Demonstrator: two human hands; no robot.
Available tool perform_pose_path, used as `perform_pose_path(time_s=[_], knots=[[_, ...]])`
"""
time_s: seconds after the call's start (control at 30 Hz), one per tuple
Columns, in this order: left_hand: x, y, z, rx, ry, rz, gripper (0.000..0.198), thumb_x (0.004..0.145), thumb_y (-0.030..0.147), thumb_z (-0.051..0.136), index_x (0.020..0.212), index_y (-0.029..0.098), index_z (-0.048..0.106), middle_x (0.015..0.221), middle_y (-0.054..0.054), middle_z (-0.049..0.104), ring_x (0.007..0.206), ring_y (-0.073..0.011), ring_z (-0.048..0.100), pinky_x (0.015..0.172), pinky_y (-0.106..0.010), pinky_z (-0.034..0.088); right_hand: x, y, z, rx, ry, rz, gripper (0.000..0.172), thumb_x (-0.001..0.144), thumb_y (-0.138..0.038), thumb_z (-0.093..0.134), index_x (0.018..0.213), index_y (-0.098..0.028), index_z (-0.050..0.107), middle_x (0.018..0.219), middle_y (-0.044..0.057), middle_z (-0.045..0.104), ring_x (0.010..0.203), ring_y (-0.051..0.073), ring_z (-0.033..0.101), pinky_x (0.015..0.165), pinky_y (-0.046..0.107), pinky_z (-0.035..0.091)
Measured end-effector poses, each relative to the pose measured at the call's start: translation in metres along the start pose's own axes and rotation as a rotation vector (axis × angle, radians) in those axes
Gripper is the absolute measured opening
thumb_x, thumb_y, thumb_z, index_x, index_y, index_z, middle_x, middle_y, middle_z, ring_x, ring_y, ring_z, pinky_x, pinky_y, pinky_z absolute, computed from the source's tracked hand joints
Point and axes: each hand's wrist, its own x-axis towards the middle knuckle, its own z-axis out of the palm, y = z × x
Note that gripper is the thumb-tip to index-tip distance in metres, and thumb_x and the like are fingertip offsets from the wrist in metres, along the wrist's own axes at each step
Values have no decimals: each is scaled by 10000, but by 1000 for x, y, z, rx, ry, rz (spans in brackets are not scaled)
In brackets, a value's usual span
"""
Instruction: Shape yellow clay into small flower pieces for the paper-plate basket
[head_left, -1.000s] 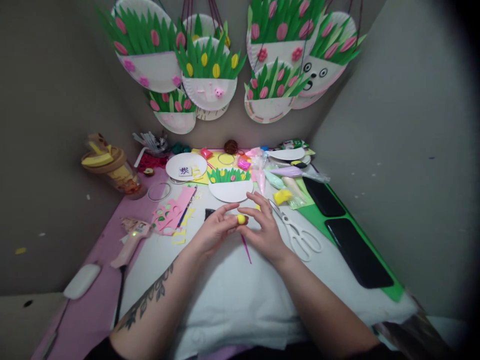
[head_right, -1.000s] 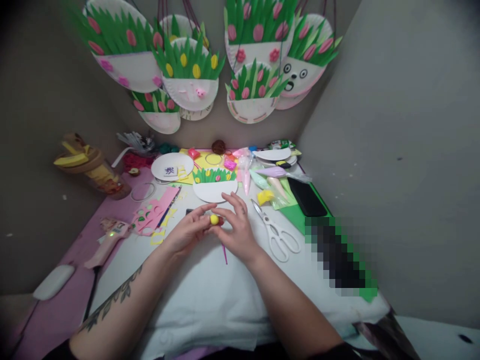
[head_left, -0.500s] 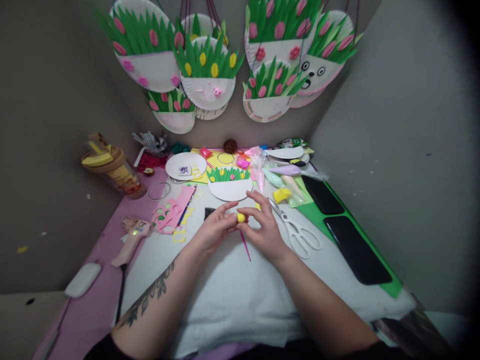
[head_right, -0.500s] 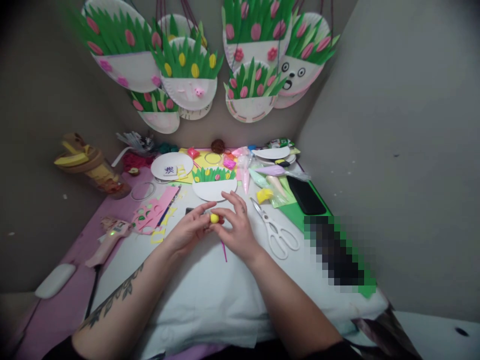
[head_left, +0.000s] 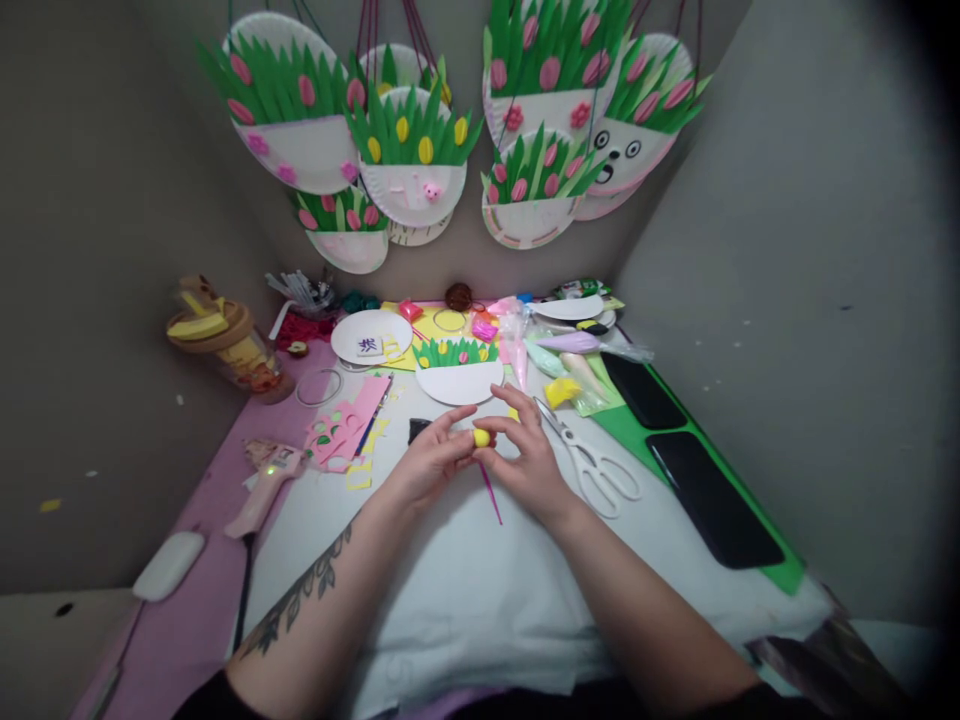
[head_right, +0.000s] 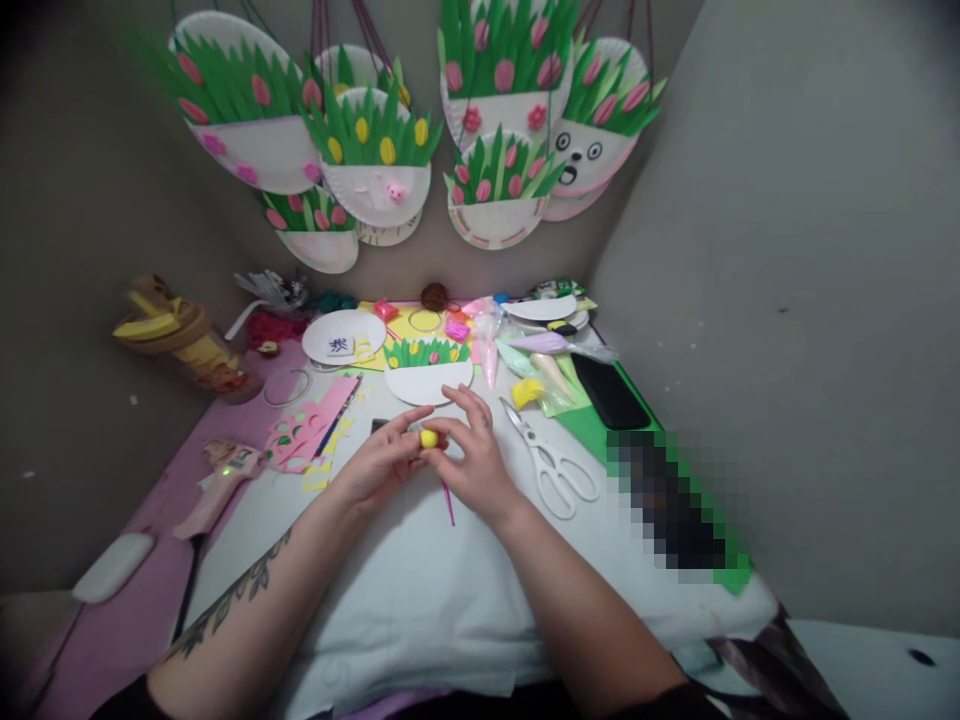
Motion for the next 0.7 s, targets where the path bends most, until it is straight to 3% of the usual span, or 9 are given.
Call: perform_pose_path(time_s=[0.13, 0.3, 0.53, 0.7], knots=[[1, -2, 0, -10, -8, 13, 534, 707, 199, 748, 1194, 160, 533, 767, -10, 663, 683, -95, 597, 704, -232, 409, -1, 1, -1, -9, 1, -2, 257, 781, -200, 628, 1031, -255, 621, 1356, 90, 457, 1337, 278, 343, 1077, 520, 317], [2, -4, -1, -46, -1, -17, 494, 743, 239, 717, 1204, 192, 546, 919, -36, 674, 742, -101, 620, 791, -267, 428, -1, 1, -4, 3, 9, 5, 149, 801, -222, 602, 945, -240, 634, 1349, 93, 471, 1331, 282, 354, 1063, 519, 335], [1, -5, 0, 2, -6, 6, 510, 733, 203, 727, 1202, 161, 532, 859, -38, 668, 759, -105, 619, 717, -226, 427, -1, -1, -3, -15, -10, -20, 226, 800, -232, 612, 1025, -238, 630, 1387, 105, 432, 1340, 279, 340, 1076, 520, 314], [0, -3, 3, -25, 15, -24, 477, 745, 250, 717, 1186, 173, 554, 925, -44, 671, 754, -105, 626, 746, -246, 440, 0, -1, -2, -19, -13, -14, 128, 814, -255, 601, 932, -238, 647, 1381, 94, 442, 1339, 284, 342, 1068, 527, 320]])
